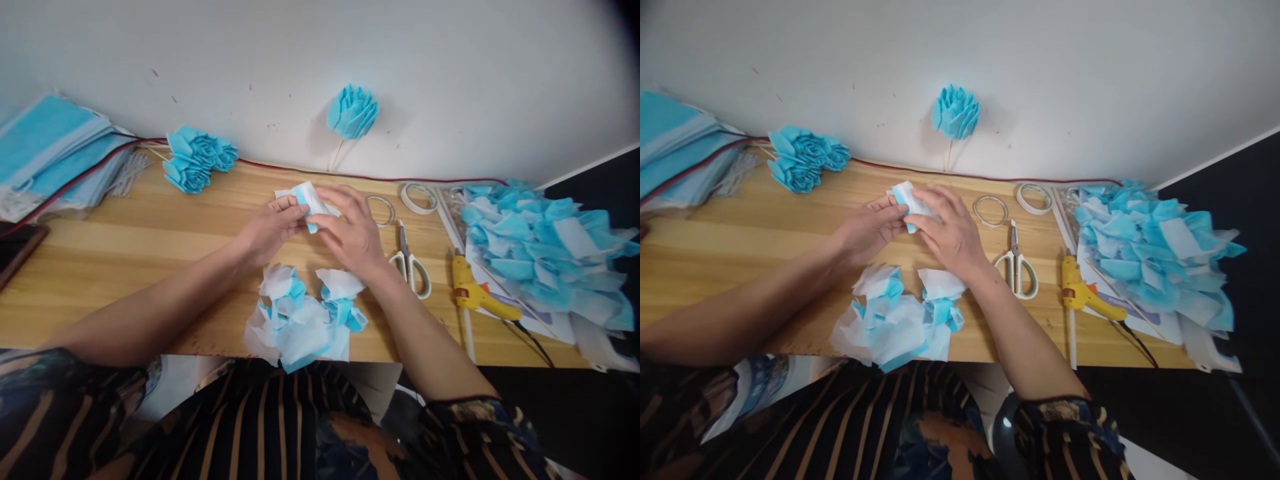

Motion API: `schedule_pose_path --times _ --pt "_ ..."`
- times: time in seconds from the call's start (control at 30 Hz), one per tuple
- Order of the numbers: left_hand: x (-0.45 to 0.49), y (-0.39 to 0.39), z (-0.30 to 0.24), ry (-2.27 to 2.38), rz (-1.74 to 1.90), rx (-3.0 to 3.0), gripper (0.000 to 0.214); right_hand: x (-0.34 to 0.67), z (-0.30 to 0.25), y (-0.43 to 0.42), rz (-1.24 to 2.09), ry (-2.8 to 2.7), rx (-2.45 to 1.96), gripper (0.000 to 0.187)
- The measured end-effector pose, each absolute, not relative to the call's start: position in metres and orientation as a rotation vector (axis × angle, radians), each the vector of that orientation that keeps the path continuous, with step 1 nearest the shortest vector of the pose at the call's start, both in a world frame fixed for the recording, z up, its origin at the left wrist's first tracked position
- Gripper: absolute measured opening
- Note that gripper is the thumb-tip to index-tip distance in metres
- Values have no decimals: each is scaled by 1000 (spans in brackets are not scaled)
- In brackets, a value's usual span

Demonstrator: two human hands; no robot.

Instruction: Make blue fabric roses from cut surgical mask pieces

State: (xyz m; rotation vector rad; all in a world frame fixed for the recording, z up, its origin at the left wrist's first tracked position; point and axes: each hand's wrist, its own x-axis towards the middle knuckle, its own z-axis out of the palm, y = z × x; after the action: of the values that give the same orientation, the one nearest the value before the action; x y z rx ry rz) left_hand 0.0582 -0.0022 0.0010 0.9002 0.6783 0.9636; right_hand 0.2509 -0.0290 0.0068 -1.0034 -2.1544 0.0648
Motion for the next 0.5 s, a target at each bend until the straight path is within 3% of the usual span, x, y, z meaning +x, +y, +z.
schedule_pose_path --times 0.17,0.5 --pt "59 -3 -1 663 969 918 21 249 4 -30 105 -2018 -1026 9" --pt "59 -6 -1 650 1015 951 26 241 1 -37 552 -1650 -1110 7"
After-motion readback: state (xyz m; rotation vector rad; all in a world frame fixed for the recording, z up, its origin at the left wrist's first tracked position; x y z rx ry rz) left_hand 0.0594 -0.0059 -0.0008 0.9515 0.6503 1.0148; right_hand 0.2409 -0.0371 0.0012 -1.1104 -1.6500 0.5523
